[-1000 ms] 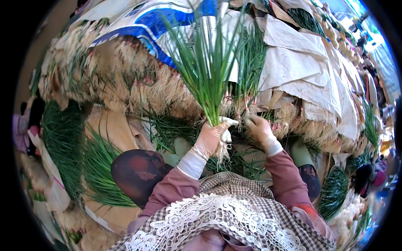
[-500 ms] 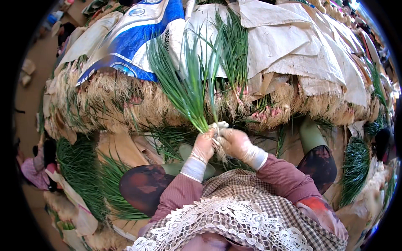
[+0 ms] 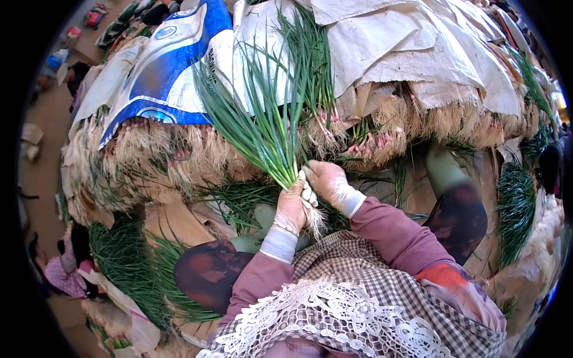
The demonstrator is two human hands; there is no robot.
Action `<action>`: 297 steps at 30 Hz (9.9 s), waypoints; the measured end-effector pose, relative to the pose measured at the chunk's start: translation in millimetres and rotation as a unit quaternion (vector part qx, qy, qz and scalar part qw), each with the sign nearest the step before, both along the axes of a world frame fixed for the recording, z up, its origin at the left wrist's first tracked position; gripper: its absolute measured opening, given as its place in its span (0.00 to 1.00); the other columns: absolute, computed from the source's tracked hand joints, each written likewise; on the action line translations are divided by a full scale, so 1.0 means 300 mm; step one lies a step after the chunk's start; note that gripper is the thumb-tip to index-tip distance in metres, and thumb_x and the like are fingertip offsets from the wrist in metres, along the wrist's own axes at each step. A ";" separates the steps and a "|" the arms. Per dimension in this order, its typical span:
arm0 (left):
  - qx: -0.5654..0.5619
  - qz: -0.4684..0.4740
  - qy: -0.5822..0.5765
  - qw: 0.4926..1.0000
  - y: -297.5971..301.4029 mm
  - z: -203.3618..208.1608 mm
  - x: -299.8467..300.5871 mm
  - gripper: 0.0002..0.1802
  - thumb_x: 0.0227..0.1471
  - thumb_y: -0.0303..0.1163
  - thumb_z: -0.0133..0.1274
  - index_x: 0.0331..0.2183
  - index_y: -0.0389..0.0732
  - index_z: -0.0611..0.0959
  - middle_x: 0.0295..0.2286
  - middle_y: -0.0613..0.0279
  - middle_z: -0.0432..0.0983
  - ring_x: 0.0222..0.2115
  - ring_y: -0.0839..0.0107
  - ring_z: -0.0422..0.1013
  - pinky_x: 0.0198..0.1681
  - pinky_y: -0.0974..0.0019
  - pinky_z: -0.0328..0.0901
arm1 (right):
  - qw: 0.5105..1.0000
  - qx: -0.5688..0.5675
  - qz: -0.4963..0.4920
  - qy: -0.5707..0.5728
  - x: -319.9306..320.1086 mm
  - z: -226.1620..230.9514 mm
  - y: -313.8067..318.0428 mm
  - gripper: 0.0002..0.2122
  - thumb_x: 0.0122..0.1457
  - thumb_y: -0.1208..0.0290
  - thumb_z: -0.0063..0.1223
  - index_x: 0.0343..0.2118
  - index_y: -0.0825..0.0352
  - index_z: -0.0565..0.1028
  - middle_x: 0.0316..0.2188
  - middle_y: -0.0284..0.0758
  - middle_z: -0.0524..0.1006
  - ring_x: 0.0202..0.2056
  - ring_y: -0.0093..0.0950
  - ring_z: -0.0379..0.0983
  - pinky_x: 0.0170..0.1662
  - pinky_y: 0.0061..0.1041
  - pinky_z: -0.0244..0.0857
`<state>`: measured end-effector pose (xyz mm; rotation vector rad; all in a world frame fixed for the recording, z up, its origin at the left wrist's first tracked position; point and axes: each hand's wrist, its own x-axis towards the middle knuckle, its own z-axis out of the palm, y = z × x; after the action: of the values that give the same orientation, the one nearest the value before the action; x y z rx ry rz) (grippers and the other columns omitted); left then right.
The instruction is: The person bundles green onions by hand, picking individual stalks from a large pile and grouping them into a bunch.
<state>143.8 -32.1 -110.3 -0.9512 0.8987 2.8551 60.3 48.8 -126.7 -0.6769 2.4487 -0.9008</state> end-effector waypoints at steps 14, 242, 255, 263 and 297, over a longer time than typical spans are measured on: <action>0.081 -0.080 0.208 0.972 -0.012 0.061 -0.002 0.11 0.45 0.29 0.46 0.31 0.32 0.71 0.11 0.64 0.60 0.15 0.71 0.59 0.20 0.71 0.57 | 0.949 0.177 0.016 0.261 -0.336 0.032 0.022 0.13 0.48 0.59 0.46 0.29 0.65 0.69 0.21 0.40 0.71 0.26 0.33 0.69 0.31 0.30 0.62; -0.007 0.000 0.099 0.995 -0.084 0.027 0.021 0.13 0.46 0.33 0.45 0.33 0.34 0.70 0.17 0.62 0.65 0.21 0.66 0.66 0.24 0.62 0.64 | 0.985 0.016 -0.168 0.038 -0.313 0.064 -0.003 0.19 0.51 0.55 0.40 0.38 0.66 0.66 0.32 0.44 0.71 0.34 0.38 0.68 0.37 0.30 0.61; -0.012 0.092 0.122 0.988 -0.121 0.099 0.021 0.07 0.45 0.32 0.46 0.25 0.38 0.71 0.12 0.68 0.59 0.16 0.72 0.59 0.20 0.68 0.59 | 0.991 0.123 0.052 -0.018 -0.555 -0.011 -0.052 0.18 0.45 0.61 0.50 0.36 0.70 0.69 0.32 0.36 0.70 0.31 0.25 0.67 0.35 0.22 0.62; -0.047 0.105 0.103 0.988 -0.136 0.137 0.012 0.10 0.46 0.32 0.45 0.29 0.36 0.73 0.13 0.67 0.61 0.16 0.72 0.60 0.20 0.69 0.59 | 0.995 -0.081 -0.047 0.020 -0.459 0.334 -0.038 0.09 0.49 0.68 0.47 0.33 0.66 0.70 0.20 0.33 0.70 0.22 0.21 0.64 0.29 0.18 0.61; -0.043 -0.028 0.022 0.998 -0.105 -0.019 0.010 0.11 0.48 0.30 0.42 0.32 0.32 0.71 0.21 0.55 0.70 0.22 0.65 0.68 0.27 0.64 0.66 | 0.853 -0.316 -0.104 -0.402 -0.012 0.093 -0.023 0.06 0.51 0.71 0.45 0.28 0.69 0.68 0.20 0.31 0.69 0.18 0.18 0.63 0.19 0.16 0.57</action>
<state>146.9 -63.7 -116.2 -0.8577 1.0434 2.8211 56.6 41.9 -98.9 -0.1387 1.4678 -1.6935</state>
